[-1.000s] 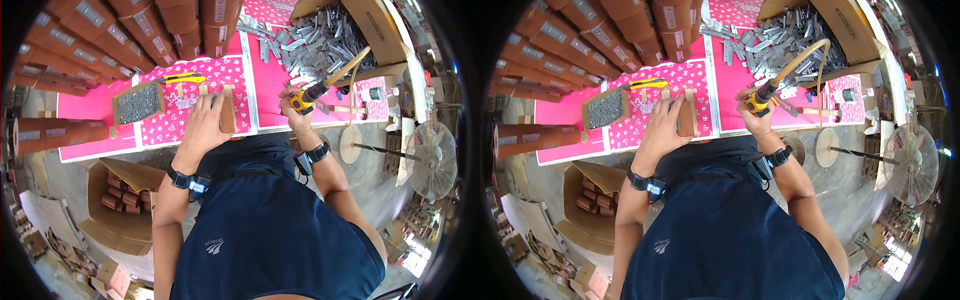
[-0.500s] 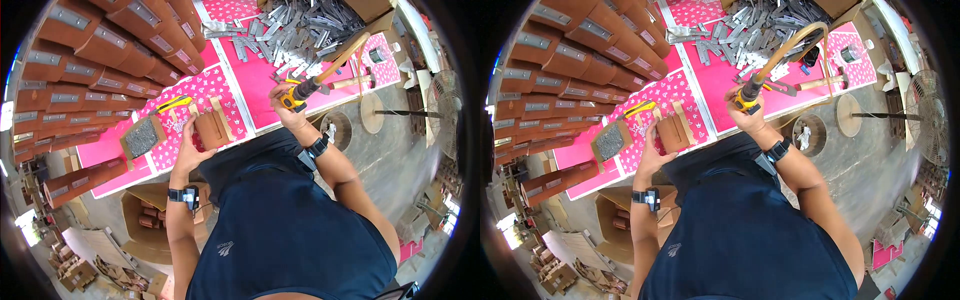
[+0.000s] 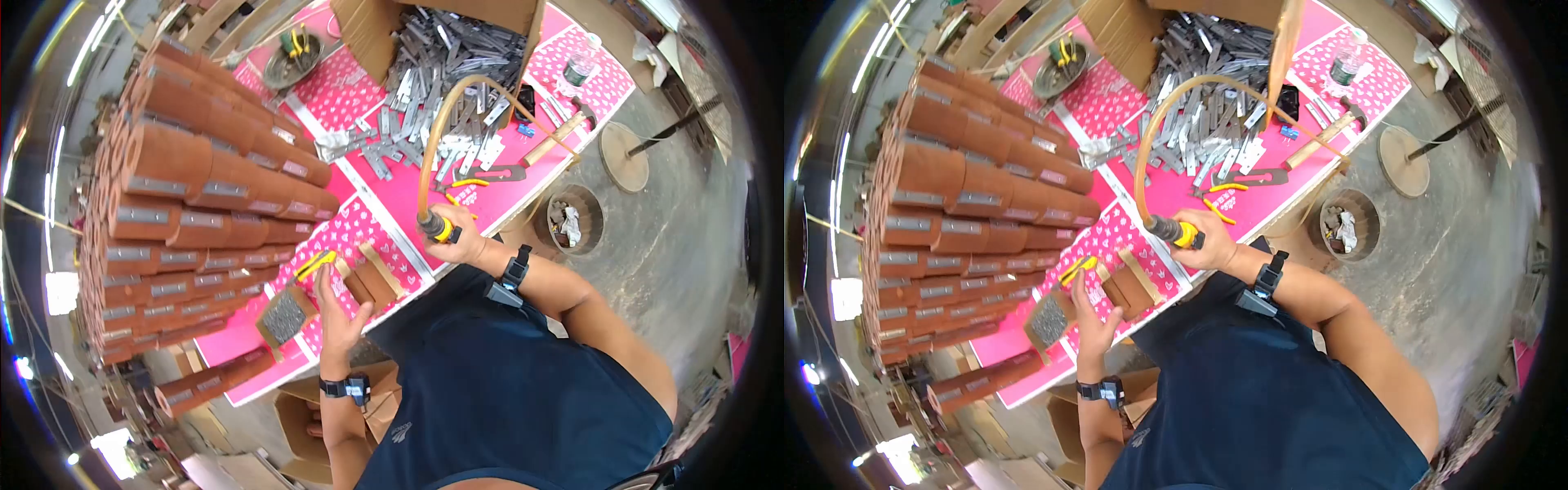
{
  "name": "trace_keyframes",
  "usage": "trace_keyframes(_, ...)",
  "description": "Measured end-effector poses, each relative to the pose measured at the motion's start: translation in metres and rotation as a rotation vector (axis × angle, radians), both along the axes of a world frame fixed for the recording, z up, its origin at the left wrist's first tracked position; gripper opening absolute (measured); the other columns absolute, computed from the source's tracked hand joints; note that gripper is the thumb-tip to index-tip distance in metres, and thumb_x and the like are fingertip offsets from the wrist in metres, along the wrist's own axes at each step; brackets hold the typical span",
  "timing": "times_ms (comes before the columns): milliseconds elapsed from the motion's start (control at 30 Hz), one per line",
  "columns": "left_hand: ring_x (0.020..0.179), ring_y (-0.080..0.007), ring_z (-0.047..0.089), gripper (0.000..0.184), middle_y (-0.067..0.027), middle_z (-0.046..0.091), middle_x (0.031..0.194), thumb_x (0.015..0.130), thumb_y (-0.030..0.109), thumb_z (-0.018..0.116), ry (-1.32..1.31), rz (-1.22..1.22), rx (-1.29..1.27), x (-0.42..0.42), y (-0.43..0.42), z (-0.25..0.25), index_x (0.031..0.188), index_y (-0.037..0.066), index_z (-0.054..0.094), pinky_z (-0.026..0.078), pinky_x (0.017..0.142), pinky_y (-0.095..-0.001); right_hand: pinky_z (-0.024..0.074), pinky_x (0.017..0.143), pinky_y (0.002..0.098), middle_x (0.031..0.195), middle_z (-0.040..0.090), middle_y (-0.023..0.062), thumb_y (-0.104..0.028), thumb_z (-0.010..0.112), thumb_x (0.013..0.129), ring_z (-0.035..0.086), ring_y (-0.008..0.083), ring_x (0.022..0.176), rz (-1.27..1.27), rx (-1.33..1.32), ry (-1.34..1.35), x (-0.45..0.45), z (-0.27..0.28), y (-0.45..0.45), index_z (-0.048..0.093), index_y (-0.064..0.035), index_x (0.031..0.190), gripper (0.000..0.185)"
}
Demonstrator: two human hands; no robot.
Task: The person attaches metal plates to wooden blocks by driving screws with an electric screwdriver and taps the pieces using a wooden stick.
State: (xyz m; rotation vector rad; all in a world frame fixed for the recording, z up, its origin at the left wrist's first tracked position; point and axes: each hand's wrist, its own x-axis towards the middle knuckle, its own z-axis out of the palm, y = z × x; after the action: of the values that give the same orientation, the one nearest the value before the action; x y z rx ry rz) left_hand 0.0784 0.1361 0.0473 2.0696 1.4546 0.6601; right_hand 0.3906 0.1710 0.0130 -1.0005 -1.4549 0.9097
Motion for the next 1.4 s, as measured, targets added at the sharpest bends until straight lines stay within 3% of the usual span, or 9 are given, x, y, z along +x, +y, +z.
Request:
trace_keyframes(67,0.127,-0.0382,0.052,0.067,-0.021,0.056,0.131,0.082,0.021,0.079,-0.022,0.06,0.198,0.029,0.018,0.026,0.14,0.001,0.052,0.041,0.108,-0.0488,0.0518,0.066,0.0336,0.082,0.066,0.0098,-0.007,0.076,0.071,0.065,0.0221,0.071,-0.028,-0.001,0.013,0.002,-0.008,-0.001,0.065,-0.0033,0.094,0.026)
trace_keyframes(233,0.081,-0.0313,0.067,0.035,-0.0165,0.068,0.086,0.09,0.021,0.071,-0.023,0.054,0.031,0.103,0.127,-0.012,0.119,0.002,0.065,0.053,0.075,-0.0428,0.0497,0.065,0.0356,0.079,0.062,0.0112,-0.012,0.08,0.067,0.061,0.0261,0.068,-0.039,-0.005,0.025,0.005,-0.01,-0.003,0.064,-0.0037,0.095,0.033)
trace_keyframes(400,0.104,-0.0452,0.067,0.064,-0.0272,0.069,0.107,0.086,0.034,0.076,-0.075,0.165,-0.081,0.14,0.218,-0.1,0.136,0.002,0.053,0.053,0.087,-0.0503,0.0532,0.074,0.0374,0.088,0.065,0.0124,-0.017,0.083,0.067,0.065,0.0289,0.077,-0.05,0.147,0.06,-0.004,-0.039,0.0,0.064,-0.0034,0.103,0.044)
trace_keyframes(567,0.103,-0.0451,0.067,0.057,-0.0273,0.069,0.11,0.082,0.026,0.077,0.05,0.187,-0.137,0.143,0.23,-0.094,0.129,0.0,0.058,0.051,0.091,-0.0505,0.0549,0.073,0.0367,0.09,0.067,0.012,-0.021,0.084,0.069,0.069,0.029,0.079,-0.005,0.118,-0.04,0.001,-0.014,-0.006,0.066,-0.0047,0.103,0.042)
trace_keyframes(667,0.093,-0.0362,0.071,0.059,-0.0238,0.071,0.105,0.081,0.02,0.077,0.064,0.15,-0.022,0.128,0.231,-0.112,0.134,0.003,0.057,0.055,0.081,-0.0473,0.055,0.073,0.0365,0.09,0.067,0.012,-0.021,0.083,0.07,0.069,0.029,0.08,0.016,0.106,-0.072,0.003,-0.011,-0.004,0.066,-0.0045,0.103,0.04)
trace_keyframes(833,0.074,-0.0154,0.066,0.073,-0.0095,0.065,0.091,0.083,0.005,0.078,-0.467,0.148,-0.579,0.109,0.213,-0.116,0.149,0.009,0.045,0.055,0.055,-0.0314,0.0532,0.07,0.0355,0.086,0.066,0.0118,-0.017,0.081,0.071,0.066,0.0261,0.074,0.003,-0.046,-0.056,0.001,-0.011,-0.001,0.067,-0.0049,0.101,0.035)
trace_keyframes(1167,0.097,-0.0161,0.065,0.052,-0.0084,0.063,0.111,0.088,-0.01,0.063,-0.84,0.115,-0.131,0.051,0.13,-0.059,0.136,0.005,0.05,0.055,0.083,-0.0283,0.0511,0.068,0.0344,0.082,0.064,0.01,-0.016,0.079,0.072,0.063,0.0195,0.072,-0.005,-0.022,0.041,-0.005,-0.041,0.006,0.068,-0.0048,0.102,0.034)
trace_keyframes(1267,0.095,-0.0131,0.065,0.045,-0.0059,0.065,0.105,0.092,-0.009,0.061,-0.709,0.192,-0.306,0.026,0.074,-0.022,0.134,0.003,0.053,0.054,0.081,-0.0274,0.0495,0.07,0.0252,0.09,0.063,-0.002,-0.002,0.078,0.08,0.061,0.0087,0.081,0.076,-0.159,0.142,-0.005,-0.046,-0.002,0.061,-0.0055,0.108,0.032)
trace_keyframes(1400,0.087,-0.0103,0.065,0.041,-0.0041,0.067,0.097,0.094,-0.004,0.061,-0.765,0.337,-0.36,-0.001,0.045,-0.042,0.135,0.003,0.056,0.051,0.079,-0.026,0.0528,0.075,0.0299,0.09,0.067,0.0036,0.004,0.066,0.078,0.064,0.0119,0.083,-0.011,-0.031,0.05,-0.005,-0.025,0.007,0.064,-0.0034,0.098,0.021)
